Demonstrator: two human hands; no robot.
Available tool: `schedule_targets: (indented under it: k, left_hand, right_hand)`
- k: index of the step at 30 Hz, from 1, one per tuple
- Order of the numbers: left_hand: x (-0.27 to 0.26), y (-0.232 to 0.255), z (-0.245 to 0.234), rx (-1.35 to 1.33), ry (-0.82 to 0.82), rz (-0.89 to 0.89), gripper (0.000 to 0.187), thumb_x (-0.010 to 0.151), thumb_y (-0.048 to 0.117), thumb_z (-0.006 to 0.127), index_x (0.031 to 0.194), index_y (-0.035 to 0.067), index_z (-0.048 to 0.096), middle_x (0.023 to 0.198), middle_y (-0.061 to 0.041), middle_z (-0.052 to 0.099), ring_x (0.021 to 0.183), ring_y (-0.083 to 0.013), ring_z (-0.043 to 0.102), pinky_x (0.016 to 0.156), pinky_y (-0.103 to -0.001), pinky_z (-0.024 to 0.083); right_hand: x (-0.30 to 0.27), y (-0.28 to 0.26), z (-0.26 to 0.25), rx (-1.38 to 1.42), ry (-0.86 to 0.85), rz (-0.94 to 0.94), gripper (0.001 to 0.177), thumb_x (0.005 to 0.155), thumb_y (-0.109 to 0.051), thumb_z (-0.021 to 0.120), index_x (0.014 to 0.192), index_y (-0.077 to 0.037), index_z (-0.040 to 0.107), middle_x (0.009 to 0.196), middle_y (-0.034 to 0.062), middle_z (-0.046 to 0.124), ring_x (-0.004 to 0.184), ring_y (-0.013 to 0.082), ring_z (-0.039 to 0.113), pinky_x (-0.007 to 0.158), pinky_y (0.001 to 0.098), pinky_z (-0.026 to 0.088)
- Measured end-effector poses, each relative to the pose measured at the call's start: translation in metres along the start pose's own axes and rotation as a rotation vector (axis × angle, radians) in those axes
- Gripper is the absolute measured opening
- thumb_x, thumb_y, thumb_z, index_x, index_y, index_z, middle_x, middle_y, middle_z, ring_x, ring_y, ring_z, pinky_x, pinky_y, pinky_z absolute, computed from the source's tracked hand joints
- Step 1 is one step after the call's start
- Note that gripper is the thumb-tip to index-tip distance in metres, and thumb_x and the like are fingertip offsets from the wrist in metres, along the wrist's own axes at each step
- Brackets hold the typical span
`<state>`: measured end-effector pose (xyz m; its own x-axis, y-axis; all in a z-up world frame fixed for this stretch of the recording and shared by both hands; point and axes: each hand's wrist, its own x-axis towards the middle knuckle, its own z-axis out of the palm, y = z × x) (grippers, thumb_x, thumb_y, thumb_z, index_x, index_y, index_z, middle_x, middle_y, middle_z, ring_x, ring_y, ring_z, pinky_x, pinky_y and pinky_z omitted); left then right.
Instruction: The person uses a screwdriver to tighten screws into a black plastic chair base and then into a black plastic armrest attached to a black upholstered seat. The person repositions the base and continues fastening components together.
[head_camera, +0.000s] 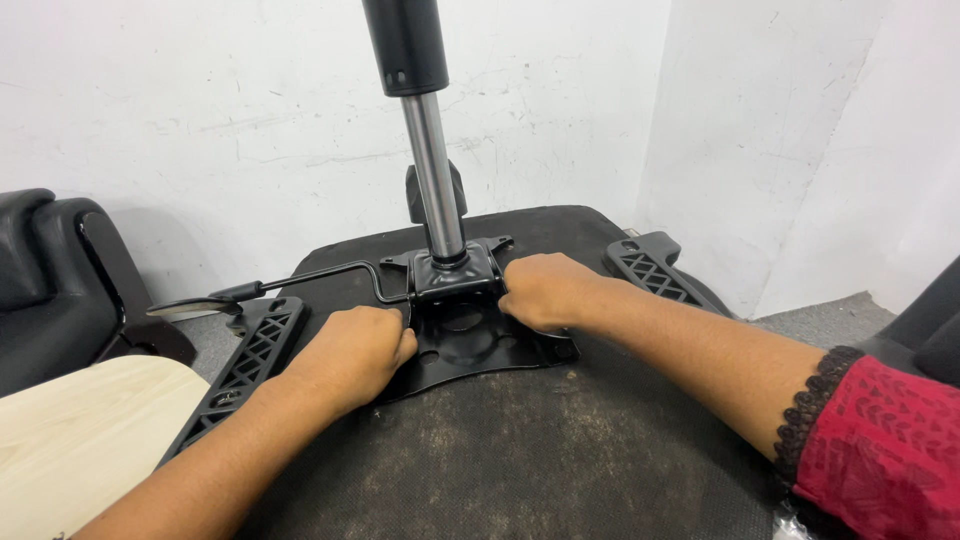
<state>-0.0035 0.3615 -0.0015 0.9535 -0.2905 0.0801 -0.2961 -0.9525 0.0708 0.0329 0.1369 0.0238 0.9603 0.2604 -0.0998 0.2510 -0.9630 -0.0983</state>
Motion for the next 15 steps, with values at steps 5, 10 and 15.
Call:
schedule_targets:
  k: [5, 10, 15]
  left_hand:
    - [0.004, -0.001, 0.002, -0.021, 0.041, -0.016, 0.041, 0.100, 0.032, 0.047, 0.089, -0.002, 0.067, 0.088, -0.023, 0.071, 0.091, -0.0386, 0.070, 0.088, -0.047, 0.055]
    - [0.014, -0.005, -0.002, -0.038, 0.026, -0.047, 0.041, 0.101, 0.033, 0.047, 0.090, -0.002, 0.067, 0.088, -0.021, 0.070, 0.088, -0.0360, 0.070, 0.085, -0.045, 0.055]
    - [0.026, -0.015, -0.008, -0.345, -0.102, -0.142, 0.031, 0.099, 0.026, 0.048, 0.095, -0.001, 0.062, 0.079, -0.016, 0.072, 0.068, -0.0252, 0.075, 0.074, -0.039, 0.060]
  right_hand:
    - [0.000, -0.003, 0.007, 0.009, 0.101, 0.028, 0.037, 0.099, -0.029, 0.052, 0.103, 0.002, 0.071, 0.105, 0.0223, 0.072, 0.103, 0.0376, 0.069, 0.094, 0.0490, 0.055]
    - [0.010, -0.001, 0.012, 0.054, 0.134, 0.005, 0.039, 0.101, -0.026, 0.046, 0.101, 0.005, 0.070, 0.104, 0.0242, 0.073, 0.102, 0.0391, 0.070, 0.093, 0.0500, 0.055]
    - [0.022, -0.001, 0.022, 0.134, 0.157, 0.012, 0.040, 0.103, -0.026, 0.040, 0.106, 0.004, 0.065, 0.109, 0.0251, 0.070, 0.105, 0.0408, 0.068, 0.094, 0.0521, 0.054]
